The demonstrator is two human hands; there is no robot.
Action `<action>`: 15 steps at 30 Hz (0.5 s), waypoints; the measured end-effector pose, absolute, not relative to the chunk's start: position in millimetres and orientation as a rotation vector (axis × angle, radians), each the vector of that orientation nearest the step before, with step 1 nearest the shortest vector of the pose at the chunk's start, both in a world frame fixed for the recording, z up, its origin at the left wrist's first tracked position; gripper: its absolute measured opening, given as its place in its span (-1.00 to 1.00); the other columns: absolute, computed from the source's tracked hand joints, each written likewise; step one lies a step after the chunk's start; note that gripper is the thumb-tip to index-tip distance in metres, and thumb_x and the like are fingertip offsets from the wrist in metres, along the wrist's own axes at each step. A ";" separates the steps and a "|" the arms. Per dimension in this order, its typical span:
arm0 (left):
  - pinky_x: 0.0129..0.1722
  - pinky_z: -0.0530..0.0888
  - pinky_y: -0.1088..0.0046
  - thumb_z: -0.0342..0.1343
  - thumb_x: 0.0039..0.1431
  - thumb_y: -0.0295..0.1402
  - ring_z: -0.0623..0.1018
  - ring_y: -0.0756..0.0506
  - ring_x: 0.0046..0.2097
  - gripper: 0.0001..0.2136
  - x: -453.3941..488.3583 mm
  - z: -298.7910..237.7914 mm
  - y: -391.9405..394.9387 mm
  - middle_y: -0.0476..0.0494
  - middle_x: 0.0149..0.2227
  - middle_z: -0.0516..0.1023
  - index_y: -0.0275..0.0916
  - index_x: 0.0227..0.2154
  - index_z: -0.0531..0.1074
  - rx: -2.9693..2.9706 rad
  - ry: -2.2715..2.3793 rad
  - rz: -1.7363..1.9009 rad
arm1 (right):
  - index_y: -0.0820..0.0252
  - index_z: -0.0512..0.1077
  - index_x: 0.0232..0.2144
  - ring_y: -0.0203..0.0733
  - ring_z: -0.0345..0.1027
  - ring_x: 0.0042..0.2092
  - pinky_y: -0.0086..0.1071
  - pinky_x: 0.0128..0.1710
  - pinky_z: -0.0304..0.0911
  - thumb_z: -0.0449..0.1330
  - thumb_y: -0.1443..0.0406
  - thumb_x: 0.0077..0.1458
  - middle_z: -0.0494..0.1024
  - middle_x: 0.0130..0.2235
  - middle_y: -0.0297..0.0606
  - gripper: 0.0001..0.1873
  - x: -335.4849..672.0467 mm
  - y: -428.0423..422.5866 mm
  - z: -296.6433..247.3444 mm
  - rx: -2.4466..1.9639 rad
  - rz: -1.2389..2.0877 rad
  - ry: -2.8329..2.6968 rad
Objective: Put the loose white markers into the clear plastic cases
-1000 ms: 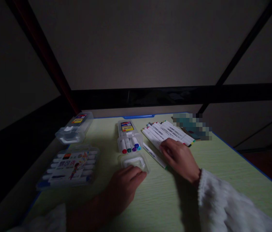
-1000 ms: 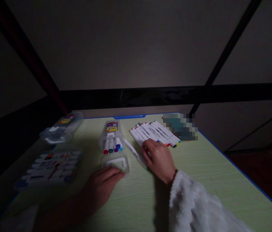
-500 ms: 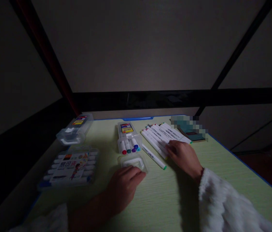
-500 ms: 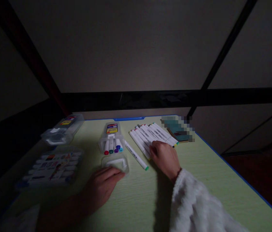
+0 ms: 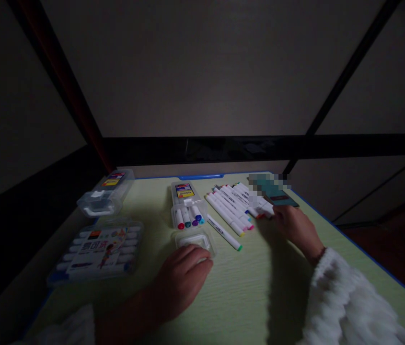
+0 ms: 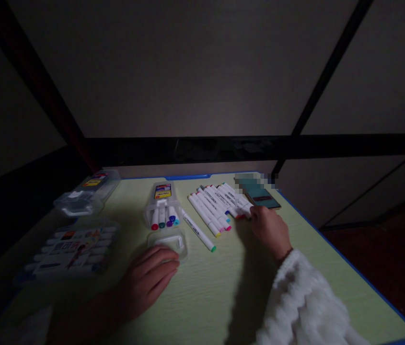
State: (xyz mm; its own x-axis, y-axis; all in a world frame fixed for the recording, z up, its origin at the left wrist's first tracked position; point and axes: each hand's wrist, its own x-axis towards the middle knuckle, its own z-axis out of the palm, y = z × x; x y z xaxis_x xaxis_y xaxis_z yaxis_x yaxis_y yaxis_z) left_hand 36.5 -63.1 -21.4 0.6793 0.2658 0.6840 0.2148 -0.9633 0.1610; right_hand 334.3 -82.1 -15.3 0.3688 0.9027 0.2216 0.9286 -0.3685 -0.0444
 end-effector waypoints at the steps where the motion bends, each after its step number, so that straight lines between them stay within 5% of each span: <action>1: -0.27 0.42 0.44 -0.10 0.19 -0.55 0.44 -0.04 -0.29 -0.82 35.8 -21.2 -63.8 -0.12 -0.36 0.50 -0.31 -0.41 0.39 2.809 0.397 1.200 | 0.20 0.30 -0.64 -0.29 0.15 -0.57 -0.43 -0.56 -0.14 -0.04 0.42 -0.03 0.35 -0.60 -0.23 -0.77 337.4 -82.2 -16.7 -2.445 -0.238 -1.670; 15: -0.36 0.35 0.47 -0.13 0.16 -0.61 0.39 0.01 -0.40 -0.81 32.1 -22.5 -65.8 -0.08 -0.42 0.48 -0.30 -0.48 0.30 2.798 0.281 1.229 | 0.15 0.21 -0.64 -0.24 0.19 -0.54 -0.42 -0.55 -0.09 -0.02 0.34 -0.03 0.34 -0.60 -0.25 -0.81 359.5 -83.8 -28.3 -2.300 -0.213 -1.694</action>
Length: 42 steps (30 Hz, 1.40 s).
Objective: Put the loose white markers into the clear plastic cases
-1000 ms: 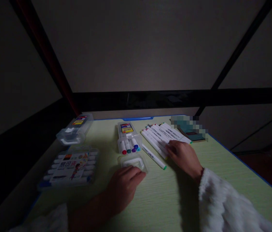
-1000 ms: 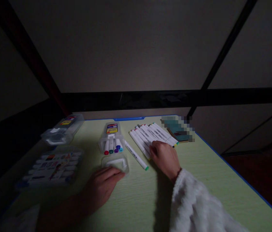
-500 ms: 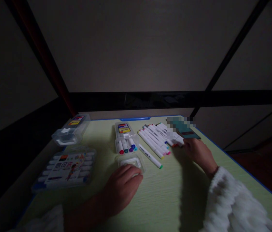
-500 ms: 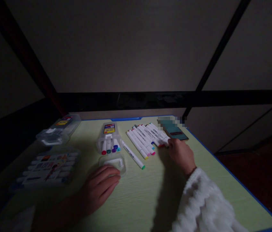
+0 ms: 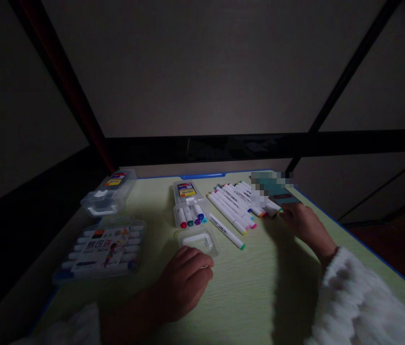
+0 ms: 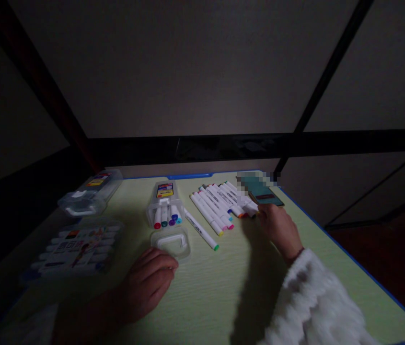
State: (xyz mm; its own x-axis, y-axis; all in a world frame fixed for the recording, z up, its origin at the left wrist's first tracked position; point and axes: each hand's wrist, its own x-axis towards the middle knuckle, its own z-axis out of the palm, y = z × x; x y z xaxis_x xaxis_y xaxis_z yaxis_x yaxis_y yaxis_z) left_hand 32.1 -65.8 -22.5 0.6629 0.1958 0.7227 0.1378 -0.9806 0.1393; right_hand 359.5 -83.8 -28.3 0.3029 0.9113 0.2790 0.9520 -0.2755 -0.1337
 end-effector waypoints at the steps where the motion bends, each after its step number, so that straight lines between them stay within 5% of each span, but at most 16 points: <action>1: -0.37 0.35 0.49 -0.14 0.16 -0.61 0.38 0.01 -0.41 -0.80 32.2 -22.5 -65.9 -0.08 -0.44 0.47 -0.29 -0.48 0.30 2.803 0.279 1.221 | 0.15 0.20 -0.65 -0.24 0.19 -0.53 -0.42 -0.55 -0.09 -0.03 0.35 -0.03 0.34 -0.60 -0.25 -0.81 359.1 -83.4 -28.4 -2.292 -0.207 -1.695; 28: -0.41 0.36 0.50 -0.13 0.11 -0.61 0.39 0.02 -0.44 -0.83 30.3 -25.3 -65.5 -0.06 -0.45 0.45 -0.28 -0.42 0.31 2.836 0.248 1.093 | 0.15 0.35 -0.46 -0.27 0.22 -0.57 -0.45 -0.59 -0.09 0.05 0.17 0.03 0.42 -0.57 -0.32 -0.81 310.5 -75.2 -14.3 -2.192 -0.092 -1.694; 42: -0.45 0.33 0.51 -0.14 0.13 -0.61 0.36 0.03 -0.47 -0.82 31.5 -21.8 -64.8 -0.05 -0.47 0.43 -0.29 -0.45 0.32 2.844 0.219 1.068 | 0.22 0.35 -0.50 -0.21 0.27 -0.37 -0.34 -0.34 0.11 0.05 0.22 0.09 0.37 -0.40 -0.23 -0.78 288.0 -71.0 -16.2 -1.772 -0.005 -2.122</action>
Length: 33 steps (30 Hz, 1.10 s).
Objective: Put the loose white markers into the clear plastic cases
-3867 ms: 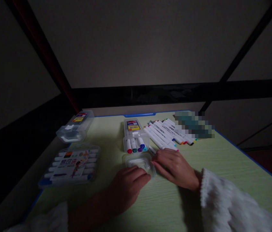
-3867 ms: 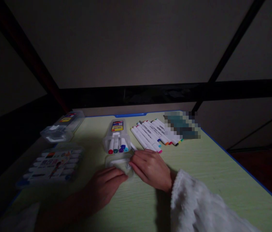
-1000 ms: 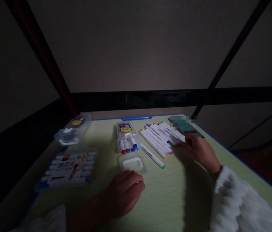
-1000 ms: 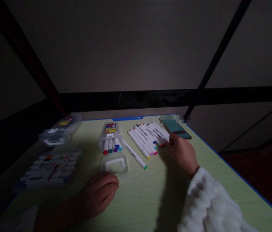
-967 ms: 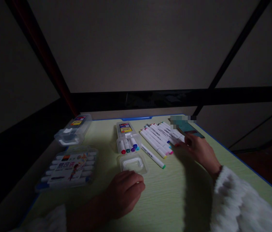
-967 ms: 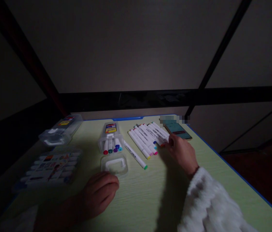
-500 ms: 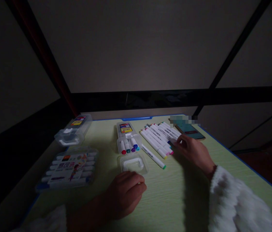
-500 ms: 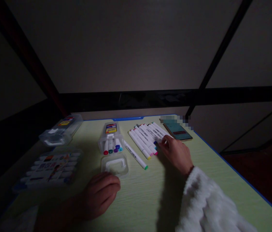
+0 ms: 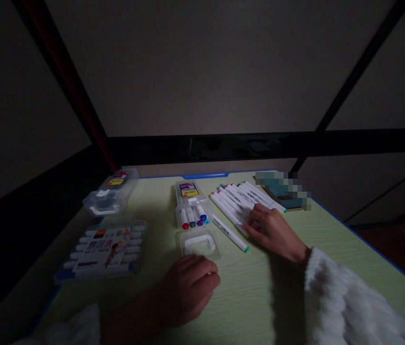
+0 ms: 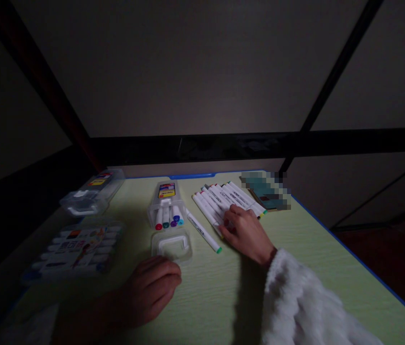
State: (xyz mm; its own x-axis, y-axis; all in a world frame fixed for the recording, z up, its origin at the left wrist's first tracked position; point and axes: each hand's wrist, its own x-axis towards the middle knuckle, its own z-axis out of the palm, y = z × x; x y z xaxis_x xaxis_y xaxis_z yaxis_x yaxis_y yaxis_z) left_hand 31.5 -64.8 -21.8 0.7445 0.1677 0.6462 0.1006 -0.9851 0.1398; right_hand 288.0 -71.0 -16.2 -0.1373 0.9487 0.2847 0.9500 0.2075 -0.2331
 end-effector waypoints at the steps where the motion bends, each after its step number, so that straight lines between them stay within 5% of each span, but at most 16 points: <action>1: -0.44 0.33 0.51 -0.14 0.13 -0.61 0.37 0.02 -0.46 -0.82 31.5 -22.1 -64.4 -0.06 -0.47 0.44 -0.29 -0.45 0.32 2.848 0.215 1.064 | 0.22 0.35 -0.50 -0.20 0.27 -0.37 -0.33 -0.34 0.10 0.07 0.21 0.08 0.36 -0.40 -0.24 -0.78 286.6 -71.1 -16.3 -1.777 -0.014 -2.134; 33: -0.40 0.30 0.47 -0.13 0.14 -0.59 0.34 0.01 -0.43 -0.84 32.9 -26.6 -63.1 -0.06 -0.43 0.42 -0.30 -0.43 0.31 2.903 0.184 0.928 | 0.22 0.34 -0.53 -0.11 0.27 -0.30 -0.29 -0.34 -0.06 0.07 0.14 0.09 0.33 -0.36 -0.22 -0.71 265.3 -73.4 -16.3 -1.956 -0.104 -2.244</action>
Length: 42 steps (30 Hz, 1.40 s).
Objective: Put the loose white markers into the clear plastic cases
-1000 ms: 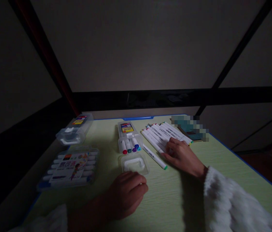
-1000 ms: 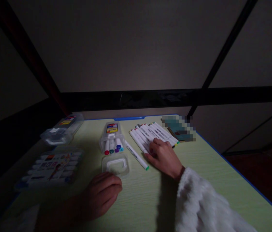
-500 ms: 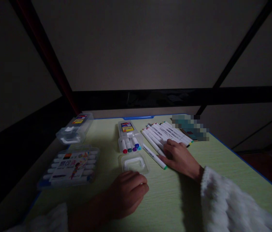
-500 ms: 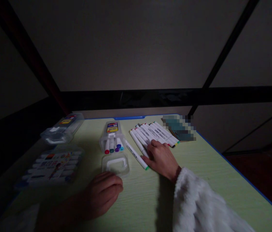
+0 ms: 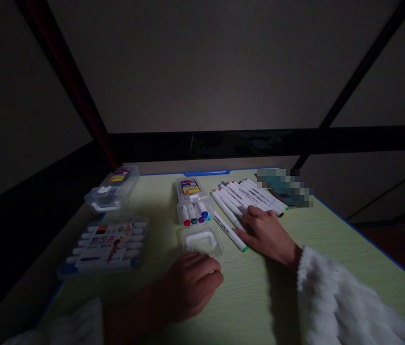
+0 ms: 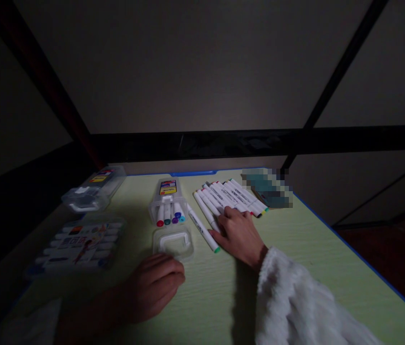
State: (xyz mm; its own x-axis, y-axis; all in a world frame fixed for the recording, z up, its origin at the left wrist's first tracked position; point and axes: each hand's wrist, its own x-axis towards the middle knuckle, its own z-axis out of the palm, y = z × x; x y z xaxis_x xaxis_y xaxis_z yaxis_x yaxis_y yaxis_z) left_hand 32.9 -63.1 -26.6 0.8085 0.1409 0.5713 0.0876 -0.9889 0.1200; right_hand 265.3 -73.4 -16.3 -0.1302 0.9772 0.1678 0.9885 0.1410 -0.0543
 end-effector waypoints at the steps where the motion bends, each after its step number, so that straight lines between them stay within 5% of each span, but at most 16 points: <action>1: -0.40 0.29 0.47 -0.12 0.14 -0.59 0.34 0.01 -0.42 -0.84 33.1 -26.7 -63.1 -0.06 -0.43 0.42 -0.30 -0.43 0.31 2.903 0.180 0.929 | 0.22 0.34 -0.53 -0.11 0.27 -0.30 -0.29 -0.34 -0.06 0.06 0.15 0.09 0.33 -0.36 -0.22 -0.72 265.0 -73.4 -16.4 -1.948 -0.107 -2.246; 42: -0.38 0.31 0.44 -0.15 0.09 -0.63 0.34 0.01 -0.42 -0.82 33.1 -20.2 -65.7 -0.07 -0.42 0.42 -0.32 -0.43 0.31 2.898 0.188 0.937 | 0.16 0.17 -0.61 -0.23 0.17 -0.47 -0.36 -0.42 0.01 -0.04 0.24 0.11 0.28 -0.49 -0.29 -0.72 265.3 -72.5 -17.9 -1.784 -0.056 -1.945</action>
State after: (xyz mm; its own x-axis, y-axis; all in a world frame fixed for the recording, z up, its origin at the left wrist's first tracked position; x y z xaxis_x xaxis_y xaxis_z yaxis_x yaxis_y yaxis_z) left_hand 33.1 -65.7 -20.2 0.8043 0.1441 0.5765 0.0890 -0.9884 0.1229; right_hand 265.3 -72.5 -17.9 -0.0197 0.9241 0.3815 0.9445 0.1423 -0.2960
